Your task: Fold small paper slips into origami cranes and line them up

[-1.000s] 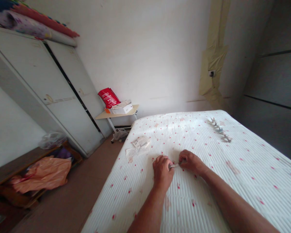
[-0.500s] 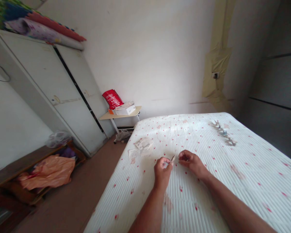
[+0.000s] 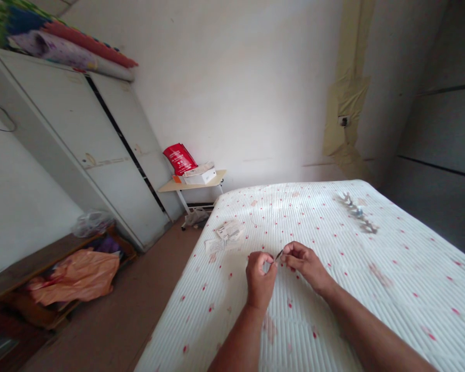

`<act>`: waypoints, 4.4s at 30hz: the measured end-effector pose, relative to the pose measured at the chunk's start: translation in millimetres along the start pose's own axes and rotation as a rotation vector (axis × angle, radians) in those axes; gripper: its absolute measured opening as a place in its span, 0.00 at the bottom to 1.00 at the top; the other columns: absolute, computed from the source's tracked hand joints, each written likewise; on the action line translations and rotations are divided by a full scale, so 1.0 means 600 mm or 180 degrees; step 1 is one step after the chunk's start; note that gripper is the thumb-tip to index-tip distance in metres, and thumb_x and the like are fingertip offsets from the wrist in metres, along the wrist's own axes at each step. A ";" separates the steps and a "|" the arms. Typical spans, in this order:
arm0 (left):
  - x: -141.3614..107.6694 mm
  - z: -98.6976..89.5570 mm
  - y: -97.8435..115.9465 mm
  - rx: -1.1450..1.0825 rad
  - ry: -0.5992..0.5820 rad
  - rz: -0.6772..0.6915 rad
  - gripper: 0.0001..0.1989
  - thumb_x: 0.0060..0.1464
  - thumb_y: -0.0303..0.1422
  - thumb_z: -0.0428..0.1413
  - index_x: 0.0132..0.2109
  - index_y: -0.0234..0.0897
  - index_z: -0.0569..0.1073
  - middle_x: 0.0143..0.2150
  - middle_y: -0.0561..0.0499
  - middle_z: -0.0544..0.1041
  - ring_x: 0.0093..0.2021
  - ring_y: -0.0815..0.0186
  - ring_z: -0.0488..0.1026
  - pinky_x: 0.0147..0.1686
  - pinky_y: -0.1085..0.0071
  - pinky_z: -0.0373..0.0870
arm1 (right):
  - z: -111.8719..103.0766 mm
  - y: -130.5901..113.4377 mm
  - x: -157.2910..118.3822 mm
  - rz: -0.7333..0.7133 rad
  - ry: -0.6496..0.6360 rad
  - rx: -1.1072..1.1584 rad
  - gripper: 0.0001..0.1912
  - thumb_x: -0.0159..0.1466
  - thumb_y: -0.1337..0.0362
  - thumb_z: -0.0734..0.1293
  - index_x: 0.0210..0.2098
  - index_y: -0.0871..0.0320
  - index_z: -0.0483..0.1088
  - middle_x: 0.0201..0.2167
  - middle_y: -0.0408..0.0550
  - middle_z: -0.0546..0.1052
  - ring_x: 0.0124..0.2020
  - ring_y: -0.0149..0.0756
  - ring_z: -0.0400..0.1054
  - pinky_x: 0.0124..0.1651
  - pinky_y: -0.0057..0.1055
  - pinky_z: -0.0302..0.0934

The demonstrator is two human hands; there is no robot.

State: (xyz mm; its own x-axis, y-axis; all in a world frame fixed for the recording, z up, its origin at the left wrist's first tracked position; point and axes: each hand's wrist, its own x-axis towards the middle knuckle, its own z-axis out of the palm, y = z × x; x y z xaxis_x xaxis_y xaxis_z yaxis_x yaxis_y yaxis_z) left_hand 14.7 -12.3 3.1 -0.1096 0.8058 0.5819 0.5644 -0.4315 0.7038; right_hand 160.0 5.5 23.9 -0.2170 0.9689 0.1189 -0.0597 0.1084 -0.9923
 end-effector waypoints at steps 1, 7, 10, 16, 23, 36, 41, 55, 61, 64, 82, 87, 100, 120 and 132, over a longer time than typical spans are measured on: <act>0.000 0.000 0.001 0.0033 0.0043 0.0144 0.04 0.44 0.24 0.52 0.27 0.38 0.66 0.28 0.52 0.71 0.34 0.66 0.68 0.38 0.70 0.66 | -0.001 0.003 0.001 -0.0023 0.0005 0.0037 0.10 0.52 0.59 0.67 0.26 0.58 0.62 0.17 0.37 0.64 0.19 0.25 0.55 0.23 0.25 0.51; 0.000 0.001 0.012 0.0156 0.0101 0.0672 0.08 0.42 0.20 0.53 0.27 0.38 0.65 0.29 0.52 0.70 0.34 0.66 0.67 0.37 0.69 0.65 | -0.001 0.009 0.003 -0.0048 0.0045 0.0204 0.10 0.51 0.61 0.68 0.26 0.58 0.62 0.17 0.37 0.66 0.19 0.26 0.57 0.23 0.25 0.53; 0.000 0.001 0.015 0.0195 0.0004 0.0757 0.09 0.42 0.19 0.53 0.27 0.38 0.64 0.29 0.53 0.70 0.35 0.66 0.66 0.38 0.68 0.65 | 0.001 0.004 0.002 -0.0009 0.0061 0.0318 0.12 0.50 0.60 0.69 0.26 0.57 0.62 0.17 0.38 0.67 0.20 0.27 0.59 0.24 0.26 0.54; 0.001 0.001 0.013 0.0188 0.0018 0.0774 0.09 0.43 0.19 0.53 0.27 0.38 0.64 0.29 0.52 0.70 0.35 0.65 0.66 0.38 0.68 0.65 | 0.002 -0.006 -0.002 0.0029 0.0011 0.0421 0.13 0.50 0.59 0.70 0.26 0.58 0.62 0.17 0.38 0.68 0.19 0.27 0.60 0.24 0.27 0.54; 0.000 0.001 0.014 0.0051 0.0019 0.0777 0.09 0.43 0.19 0.54 0.28 0.37 0.65 0.30 0.52 0.71 0.36 0.66 0.67 0.38 0.69 0.66 | 0.001 -0.007 -0.002 0.0039 0.0015 0.0570 0.12 0.50 0.62 0.68 0.31 0.57 0.64 0.18 0.38 0.69 0.18 0.27 0.60 0.24 0.26 0.54; 0.001 0.003 0.014 -0.0019 0.0044 0.0970 0.09 0.45 0.18 0.52 0.27 0.38 0.64 0.30 0.52 0.70 0.36 0.66 0.67 0.39 0.68 0.66 | -0.003 0.003 0.001 -0.0100 -0.0024 0.0189 0.09 0.54 0.59 0.66 0.28 0.58 0.64 0.17 0.38 0.67 0.19 0.27 0.58 0.24 0.26 0.52; 0.001 0.003 0.015 -0.0040 -0.0022 0.0973 0.10 0.44 0.18 0.52 0.27 0.37 0.64 0.30 0.52 0.70 0.37 0.65 0.67 0.41 0.67 0.65 | -0.004 0.005 0.002 -0.0242 -0.0040 0.0150 0.10 0.53 0.59 0.66 0.26 0.58 0.63 0.16 0.37 0.64 0.18 0.25 0.55 0.22 0.25 0.50; -0.001 0.003 0.011 -0.0095 0.0000 0.0447 0.08 0.42 0.21 0.55 0.30 0.37 0.68 0.31 0.53 0.71 0.35 0.67 0.70 0.37 0.69 0.68 | -0.002 -0.007 -0.002 -0.0148 0.0155 0.0090 0.13 0.52 0.54 0.67 0.27 0.58 0.68 0.17 0.39 0.67 0.19 0.28 0.58 0.24 0.27 0.53; -0.002 0.002 0.005 -0.0043 0.0033 0.0271 0.09 0.43 0.22 0.55 0.34 0.37 0.69 0.32 0.52 0.72 0.35 0.66 0.70 0.37 0.69 0.68 | -0.004 -0.003 -0.002 -0.0100 0.0068 0.0241 0.13 0.53 0.55 0.67 0.33 0.59 0.68 0.19 0.40 0.69 0.20 0.29 0.60 0.25 0.28 0.56; -0.002 0.001 0.007 -0.0025 0.0073 0.0345 0.07 0.44 0.22 0.54 0.33 0.37 0.69 0.31 0.52 0.72 0.35 0.66 0.70 0.37 0.70 0.68 | -0.003 0.002 -0.002 -0.0060 -0.0028 0.0411 0.17 0.51 0.59 0.69 0.39 0.58 0.67 0.24 0.41 0.71 0.24 0.30 0.63 0.27 0.29 0.57; -0.006 0.006 -0.003 -0.0307 -0.0129 0.0102 0.06 0.49 0.26 0.53 0.35 0.36 0.72 0.32 0.50 0.75 0.35 0.66 0.72 0.37 0.70 0.70 | -0.005 0.017 0.002 -0.0026 0.0015 0.0479 0.14 0.47 0.62 0.71 0.33 0.57 0.67 0.21 0.39 0.71 0.22 0.30 0.63 0.27 0.29 0.56; -0.004 0.006 -0.004 -0.0469 -0.0318 -0.0135 0.06 0.51 0.29 0.52 0.35 0.35 0.73 0.32 0.49 0.76 0.34 0.67 0.72 0.34 0.72 0.69 | -0.002 0.012 0.000 -0.0014 -0.0040 0.0521 0.14 0.47 0.62 0.71 0.33 0.57 0.67 0.20 0.39 0.71 0.23 0.29 0.62 0.28 0.28 0.55; -0.004 0.005 0.007 -0.0482 -0.0323 -0.0209 0.06 0.51 0.30 0.50 0.30 0.35 0.71 0.29 0.51 0.73 0.32 0.68 0.70 0.34 0.73 0.66 | -0.001 0.003 -0.004 -0.0124 -0.0134 -0.0269 0.12 0.53 0.56 0.67 0.24 0.59 0.69 0.15 0.39 0.65 0.18 0.26 0.56 0.23 0.26 0.50; -0.003 -0.007 -0.005 -0.0999 -0.0296 -0.0336 0.08 0.54 0.32 0.50 0.38 0.35 0.73 0.35 0.49 0.74 0.38 0.66 0.70 0.41 0.70 0.66 | -0.014 -0.005 -0.005 -0.0066 -0.0149 0.0484 0.14 0.57 0.54 0.65 0.32 0.59 0.70 0.23 0.44 0.73 0.23 0.30 0.64 0.30 0.28 0.58; -0.002 -0.012 0.009 -0.0943 -0.0347 -0.0311 0.09 0.55 0.32 0.50 0.41 0.37 0.72 0.38 0.48 0.74 0.40 0.65 0.70 0.42 0.70 0.66 | -0.009 -0.006 -0.005 -0.0117 -0.0285 0.0809 0.11 0.59 0.57 0.65 0.34 0.59 0.70 0.28 0.45 0.73 0.25 0.29 0.64 0.30 0.28 0.59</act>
State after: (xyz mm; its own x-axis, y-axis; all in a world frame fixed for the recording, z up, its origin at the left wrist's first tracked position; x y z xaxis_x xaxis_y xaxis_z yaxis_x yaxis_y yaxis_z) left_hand 11.8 -18.5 9.0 -0.0541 0.8810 0.4701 0.2911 -0.4364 0.8513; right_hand 166.0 3.2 26.7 -0.2947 0.9406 0.1685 -0.3093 0.0729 -0.9482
